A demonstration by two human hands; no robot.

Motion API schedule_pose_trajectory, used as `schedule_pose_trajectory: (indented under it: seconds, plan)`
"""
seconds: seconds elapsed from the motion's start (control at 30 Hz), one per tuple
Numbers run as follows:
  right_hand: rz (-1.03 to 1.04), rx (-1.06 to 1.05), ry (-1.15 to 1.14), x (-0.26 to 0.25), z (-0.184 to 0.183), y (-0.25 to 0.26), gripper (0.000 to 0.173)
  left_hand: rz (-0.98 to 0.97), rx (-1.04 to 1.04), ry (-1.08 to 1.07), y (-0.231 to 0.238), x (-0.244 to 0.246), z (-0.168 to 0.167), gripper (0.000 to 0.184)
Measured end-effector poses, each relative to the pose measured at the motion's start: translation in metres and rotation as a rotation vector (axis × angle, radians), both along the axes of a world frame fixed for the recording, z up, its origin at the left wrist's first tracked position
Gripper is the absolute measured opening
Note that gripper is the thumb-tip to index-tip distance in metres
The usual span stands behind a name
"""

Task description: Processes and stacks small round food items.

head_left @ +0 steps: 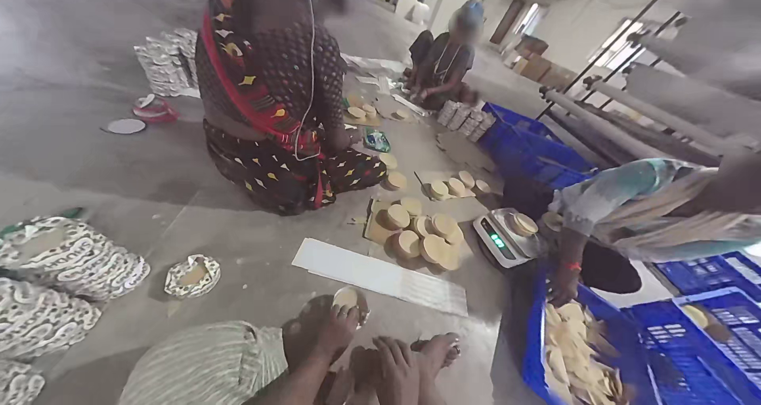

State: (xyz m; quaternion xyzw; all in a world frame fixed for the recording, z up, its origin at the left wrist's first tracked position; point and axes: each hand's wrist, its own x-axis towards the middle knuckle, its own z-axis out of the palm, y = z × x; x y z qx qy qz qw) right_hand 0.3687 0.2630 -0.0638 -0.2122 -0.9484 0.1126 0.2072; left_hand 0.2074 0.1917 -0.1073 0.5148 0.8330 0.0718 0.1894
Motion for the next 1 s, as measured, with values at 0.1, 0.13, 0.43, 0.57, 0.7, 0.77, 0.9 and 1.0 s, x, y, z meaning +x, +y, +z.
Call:
schedule_pose_trajectory:
  seconds: [0.1,0.13,0.43,0.57,0.7,0.77,0.9,1.0]
  plan:
    - [0.082,-0.109,-0.543,-0.050,-0.001,0.006,0.052,0.095,-0.174,-0.209,-0.005,0.004,0.028,0.050]
    - [0.110,-0.113,-0.720,-0.068,-0.004,0.008,0.056,0.095,-0.205,-0.230,-0.005,0.003,0.028,0.052]
    - [0.177,-0.231,-0.791,-0.112,-0.012,0.045,0.046,-0.056,-0.090,-0.155,0.000,-0.047,0.019,0.030]
    - [0.184,-0.214,-0.699,-0.102,-0.010,0.041,0.031,-0.088,-0.132,-0.181,0.005,-0.050,0.019,0.028]
    - [-0.155,-0.520,-0.230,-0.068,-0.016,0.022,0.026,-0.109,-0.208,-0.227,0.011,-0.049,0.029,0.032]
    - [-0.330,-0.802,0.013,-0.060,-0.028,0.001,0.041,-0.149,-0.210,-0.252,0.010,-0.051,0.035,0.033]
    - [-0.788,-1.278,0.375,-0.069,0.115,-0.015,0.024,-0.248,-0.258,-0.256,0.011,-0.059,0.038,0.040]
    - [-0.912,-1.372,0.252,-0.093,0.234,-0.024,0.026,-0.179,-0.179,-0.250,0.010,-0.060,0.028,0.039]
